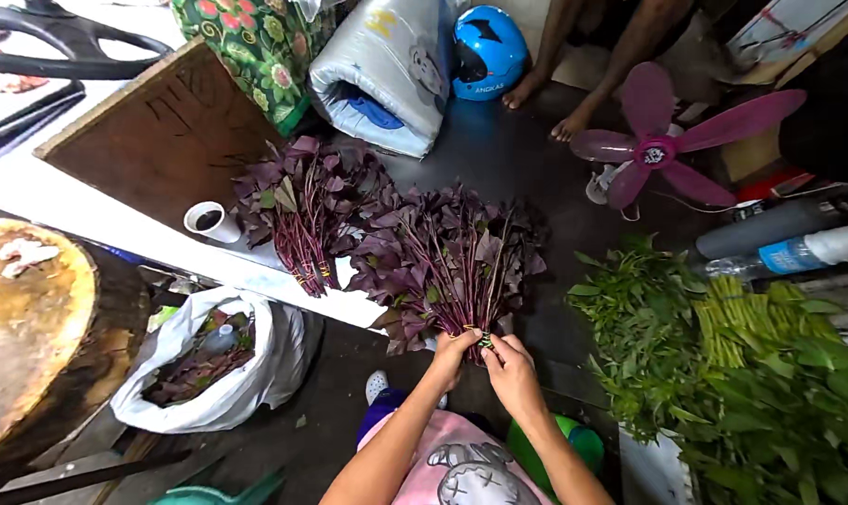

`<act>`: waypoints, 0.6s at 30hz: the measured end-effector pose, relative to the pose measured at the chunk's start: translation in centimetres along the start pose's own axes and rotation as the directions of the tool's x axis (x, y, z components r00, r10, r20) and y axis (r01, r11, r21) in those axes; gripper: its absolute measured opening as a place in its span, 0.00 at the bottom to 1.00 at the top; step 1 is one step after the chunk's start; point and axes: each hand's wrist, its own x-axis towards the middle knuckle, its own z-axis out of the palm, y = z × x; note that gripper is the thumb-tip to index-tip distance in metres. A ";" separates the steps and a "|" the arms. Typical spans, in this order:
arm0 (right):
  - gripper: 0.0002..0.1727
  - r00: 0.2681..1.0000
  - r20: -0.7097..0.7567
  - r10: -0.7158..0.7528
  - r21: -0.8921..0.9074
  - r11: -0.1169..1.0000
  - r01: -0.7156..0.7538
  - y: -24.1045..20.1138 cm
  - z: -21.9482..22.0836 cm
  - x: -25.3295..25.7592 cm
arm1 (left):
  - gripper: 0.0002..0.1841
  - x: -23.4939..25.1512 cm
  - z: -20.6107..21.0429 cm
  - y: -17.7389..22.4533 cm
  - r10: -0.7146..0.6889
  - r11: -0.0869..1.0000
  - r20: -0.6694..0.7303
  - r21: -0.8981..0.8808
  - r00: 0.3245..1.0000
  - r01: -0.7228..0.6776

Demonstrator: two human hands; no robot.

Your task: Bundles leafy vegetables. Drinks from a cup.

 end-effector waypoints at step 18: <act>0.19 0.900 -0.406 -0.159 0.222 0.938 0.266 4.0 -10.8 6.2 | 0.25 0.6 0.8 -2.3 0.008 1.000 0.051 -0.015 0.999 -0.007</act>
